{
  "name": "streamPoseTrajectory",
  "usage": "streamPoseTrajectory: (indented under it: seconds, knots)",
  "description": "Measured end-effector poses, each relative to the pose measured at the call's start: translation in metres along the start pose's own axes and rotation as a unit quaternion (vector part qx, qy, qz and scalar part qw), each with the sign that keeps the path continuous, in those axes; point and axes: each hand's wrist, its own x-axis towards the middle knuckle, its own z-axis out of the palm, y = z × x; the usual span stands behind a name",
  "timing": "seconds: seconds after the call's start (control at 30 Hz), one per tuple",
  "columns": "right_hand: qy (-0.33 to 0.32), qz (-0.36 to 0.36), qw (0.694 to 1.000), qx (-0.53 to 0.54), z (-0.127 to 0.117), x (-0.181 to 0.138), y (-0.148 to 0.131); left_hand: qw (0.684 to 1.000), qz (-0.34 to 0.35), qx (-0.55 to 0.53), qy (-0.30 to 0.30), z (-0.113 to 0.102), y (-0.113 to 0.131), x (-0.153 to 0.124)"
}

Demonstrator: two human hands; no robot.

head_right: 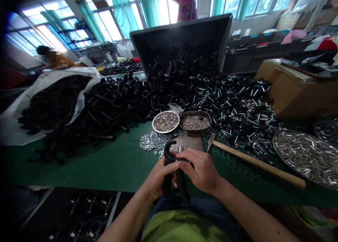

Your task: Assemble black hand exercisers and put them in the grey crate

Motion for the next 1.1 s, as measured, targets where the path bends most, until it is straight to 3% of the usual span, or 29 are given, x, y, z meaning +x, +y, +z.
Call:
streamPoseTrajectory:
  seconds: [0.07,0.13,0.23,0.3,0.37,0.5,0.57,0.73,0.9,0.97,1.1]
  knots:
    - [0.040,-0.016,0.999,-0.009,0.002,-0.004,0.006,1.000,0.001,-0.008,0.000,-0.003,-0.001,0.002]
    - [0.059,0.090,0.993,0.039,0.006,-0.007,0.012,0.997,0.049,0.057,0.037,-0.005,-0.001,0.001]
    - [-0.057,0.312,0.926,0.202,0.015,-0.009,0.019,0.961,0.148,0.218,0.085,-0.008,0.002,-0.002]
    - [-0.157,0.347,0.881,0.281,0.020,-0.007,0.020,0.942,0.172,0.281,0.057,-0.008,0.002,-0.004]
    - [-0.176,0.328,0.886,0.275,0.022,-0.003,0.017,0.942,0.173,0.286,0.038,-0.008,-0.001,-0.004]
    - [-0.081,0.270,0.957,0.068,0.021,0.002,0.006,0.948,0.182,0.244,0.093,-0.007,-0.014,-0.001]
    - [-0.099,0.230,0.968,-0.014,0.019,0.002,0.000,0.943,0.190,0.255,0.099,-0.008,-0.019,-0.001]
    - [-0.168,0.169,0.965,-0.113,0.016,0.005,-0.002,0.929,0.205,0.302,0.059,-0.012,-0.019,0.000]
    - [-0.223,0.199,0.942,-0.156,0.018,0.018,0.024,0.928,0.179,0.323,0.046,-0.017,-0.025,0.028]
    - [-0.264,0.199,0.919,-0.216,0.016,0.028,0.038,0.898,0.197,0.386,0.071,-0.024,-0.027,0.046]
    - [-0.279,0.159,0.896,-0.307,0.016,0.062,0.057,0.783,0.258,0.535,0.182,-0.055,-0.005,0.081]
